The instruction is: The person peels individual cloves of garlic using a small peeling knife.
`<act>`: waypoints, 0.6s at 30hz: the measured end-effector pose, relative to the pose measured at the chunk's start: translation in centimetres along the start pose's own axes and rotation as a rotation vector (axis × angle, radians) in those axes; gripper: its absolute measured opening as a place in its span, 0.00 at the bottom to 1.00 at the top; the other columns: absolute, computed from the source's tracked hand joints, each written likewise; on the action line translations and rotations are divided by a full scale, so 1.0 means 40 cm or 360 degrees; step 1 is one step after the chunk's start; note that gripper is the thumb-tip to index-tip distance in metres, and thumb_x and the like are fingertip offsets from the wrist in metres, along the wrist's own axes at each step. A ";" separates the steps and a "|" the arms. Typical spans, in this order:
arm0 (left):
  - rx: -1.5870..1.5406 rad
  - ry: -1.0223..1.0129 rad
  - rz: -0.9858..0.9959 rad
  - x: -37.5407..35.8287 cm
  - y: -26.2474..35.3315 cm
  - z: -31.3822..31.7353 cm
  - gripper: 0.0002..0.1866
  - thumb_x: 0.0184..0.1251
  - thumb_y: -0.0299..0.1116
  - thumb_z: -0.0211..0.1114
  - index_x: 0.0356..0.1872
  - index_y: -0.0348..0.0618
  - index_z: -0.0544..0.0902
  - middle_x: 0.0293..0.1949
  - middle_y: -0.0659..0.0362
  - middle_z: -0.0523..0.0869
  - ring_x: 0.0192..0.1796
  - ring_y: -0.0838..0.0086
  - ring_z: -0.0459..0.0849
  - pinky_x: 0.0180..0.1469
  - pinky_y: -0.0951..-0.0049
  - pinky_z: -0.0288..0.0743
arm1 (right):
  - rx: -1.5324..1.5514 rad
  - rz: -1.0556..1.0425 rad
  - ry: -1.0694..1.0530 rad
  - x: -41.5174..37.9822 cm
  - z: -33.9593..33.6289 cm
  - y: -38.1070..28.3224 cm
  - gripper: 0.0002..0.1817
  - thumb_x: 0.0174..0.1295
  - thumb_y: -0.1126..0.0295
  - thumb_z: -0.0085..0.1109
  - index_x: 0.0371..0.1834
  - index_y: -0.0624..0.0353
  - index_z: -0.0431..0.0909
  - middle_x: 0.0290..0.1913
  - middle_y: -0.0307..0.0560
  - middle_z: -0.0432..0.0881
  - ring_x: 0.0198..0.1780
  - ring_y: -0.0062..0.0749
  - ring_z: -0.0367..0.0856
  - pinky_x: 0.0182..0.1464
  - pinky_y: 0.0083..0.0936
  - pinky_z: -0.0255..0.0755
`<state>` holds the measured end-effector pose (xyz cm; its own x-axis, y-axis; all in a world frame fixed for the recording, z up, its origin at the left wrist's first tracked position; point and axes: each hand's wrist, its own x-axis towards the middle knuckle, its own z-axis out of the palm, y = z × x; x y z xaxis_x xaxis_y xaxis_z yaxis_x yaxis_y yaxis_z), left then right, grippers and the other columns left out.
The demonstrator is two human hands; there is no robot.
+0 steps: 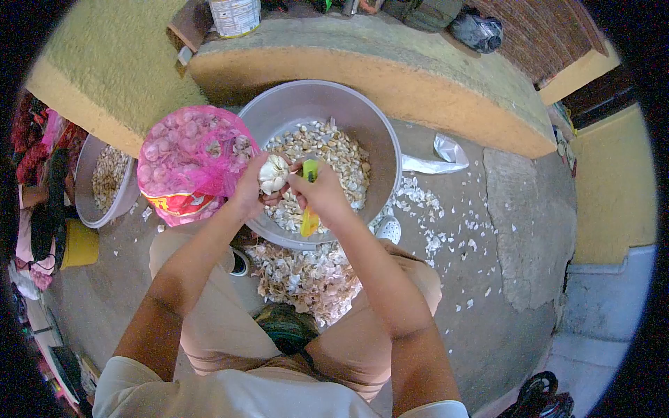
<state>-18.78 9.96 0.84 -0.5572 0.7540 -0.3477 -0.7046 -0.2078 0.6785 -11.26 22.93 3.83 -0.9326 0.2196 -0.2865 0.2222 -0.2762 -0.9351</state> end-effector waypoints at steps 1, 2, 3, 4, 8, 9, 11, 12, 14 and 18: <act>0.0019 -0.0002 -0.0006 -0.001 -0.001 -0.002 0.24 0.62 0.56 0.37 0.37 0.49 0.73 0.18 0.61 0.75 0.09 0.82 0.62 0.10 0.83 0.52 | -0.0170 0.0018 -0.0011 -0.007 0.006 -0.014 0.15 0.47 0.72 0.60 0.39 0.60 0.68 0.19 0.39 0.70 0.14 0.18 0.65 0.14 0.16 0.58; 0.0038 -0.0003 -0.0014 -0.002 -0.001 -0.004 0.24 0.62 0.56 0.37 0.37 0.49 0.74 0.18 0.61 0.76 0.09 0.82 0.63 0.10 0.83 0.52 | -0.0339 0.0037 -0.0022 -0.016 0.013 -0.027 0.18 0.47 0.71 0.61 0.41 0.59 0.68 0.20 0.39 0.71 0.15 0.17 0.66 0.15 0.15 0.60; 0.0021 0.0083 -0.0052 0.000 -0.004 -0.008 0.24 0.62 0.57 0.37 0.37 0.49 0.74 0.18 0.61 0.76 0.10 0.82 0.64 0.10 0.83 0.53 | -0.0507 0.0055 -0.0033 -0.020 0.017 -0.033 0.20 0.46 0.70 0.63 0.43 0.57 0.68 0.22 0.39 0.71 0.17 0.17 0.67 0.17 0.15 0.61; 0.0004 0.0170 -0.0092 0.005 -0.008 -0.011 0.24 0.61 0.57 0.37 0.36 0.49 0.74 0.19 0.61 0.76 0.10 0.82 0.65 0.10 0.83 0.54 | -0.0650 -0.0097 -0.0019 -0.020 0.018 -0.029 0.22 0.45 0.69 0.64 0.44 0.57 0.68 0.24 0.40 0.72 0.19 0.18 0.69 0.19 0.15 0.63; -0.0200 0.0153 -0.0267 -0.016 0.011 0.006 0.24 0.62 0.57 0.36 0.30 0.49 0.73 0.16 0.65 0.74 0.09 0.81 0.62 0.13 0.82 0.52 | -0.1029 -0.0575 -0.0051 0.005 0.010 0.013 0.28 0.41 0.66 0.67 0.48 0.56 0.68 0.33 0.43 0.75 0.29 0.21 0.74 0.30 0.18 0.68; -0.0211 0.0107 -0.0282 -0.013 0.008 0.000 0.24 0.62 0.57 0.37 0.30 0.49 0.74 0.17 0.64 0.75 0.11 0.81 0.65 0.12 0.82 0.54 | -0.1080 -0.0658 -0.0080 0.009 0.008 0.015 0.29 0.41 0.65 0.67 0.49 0.55 0.68 0.35 0.44 0.76 0.31 0.23 0.74 0.33 0.19 0.69; -0.0235 0.0015 -0.0313 -0.004 -0.005 -0.018 0.25 0.60 0.58 0.37 0.32 0.49 0.75 0.18 0.62 0.77 0.13 0.80 0.70 0.11 0.83 0.58 | -0.1064 -0.0529 -0.0053 0.007 0.007 0.014 0.31 0.38 0.63 0.68 0.49 0.57 0.69 0.39 0.49 0.76 0.40 0.35 0.75 0.43 0.25 0.67; -0.0144 0.0079 -0.0294 -0.002 -0.008 -0.017 0.26 0.60 0.59 0.37 0.30 0.49 0.75 0.18 0.63 0.76 0.13 0.80 0.69 0.11 0.82 0.57 | -0.1055 -0.0464 -0.0041 0.006 0.009 0.011 0.32 0.36 0.61 0.68 0.48 0.58 0.69 0.41 0.52 0.76 0.44 0.41 0.75 0.48 0.28 0.66; 0.0041 0.0205 -0.0258 0.002 -0.016 -0.008 0.27 0.59 0.61 0.37 0.28 0.50 0.74 0.16 0.64 0.74 0.12 0.80 0.68 0.12 0.82 0.56 | -0.1190 -0.0453 -0.0054 -0.003 0.010 -0.001 0.32 0.37 0.61 0.68 0.49 0.58 0.69 0.41 0.53 0.77 0.43 0.42 0.75 0.46 0.28 0.67; 0.0073 0.0184 -0.0422 0.004 -0.009 -0.014 0.29 0.59 0.63 0.35 0.27 0.50 0.73 0.13 0.66 0.69 0.12 0.80 0.64 0.13 0.81 0.54 | -0.1251 -0.0369 -0.0025 -0.011 0.007 -0.007 0.32 0.37 0.60 0.67 0.50 0.55 0.69 0.38 0.54 0.77 0.39 0.43 0.77 0.43 0.29 0.69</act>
<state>-18.85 9.81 0.18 -0.4046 0.7016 -0.5865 -0.8131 0.0174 0.5818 -11.00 22.64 4.29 -0.9819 0.1760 -0.0702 0.1522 0.5123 -0.8452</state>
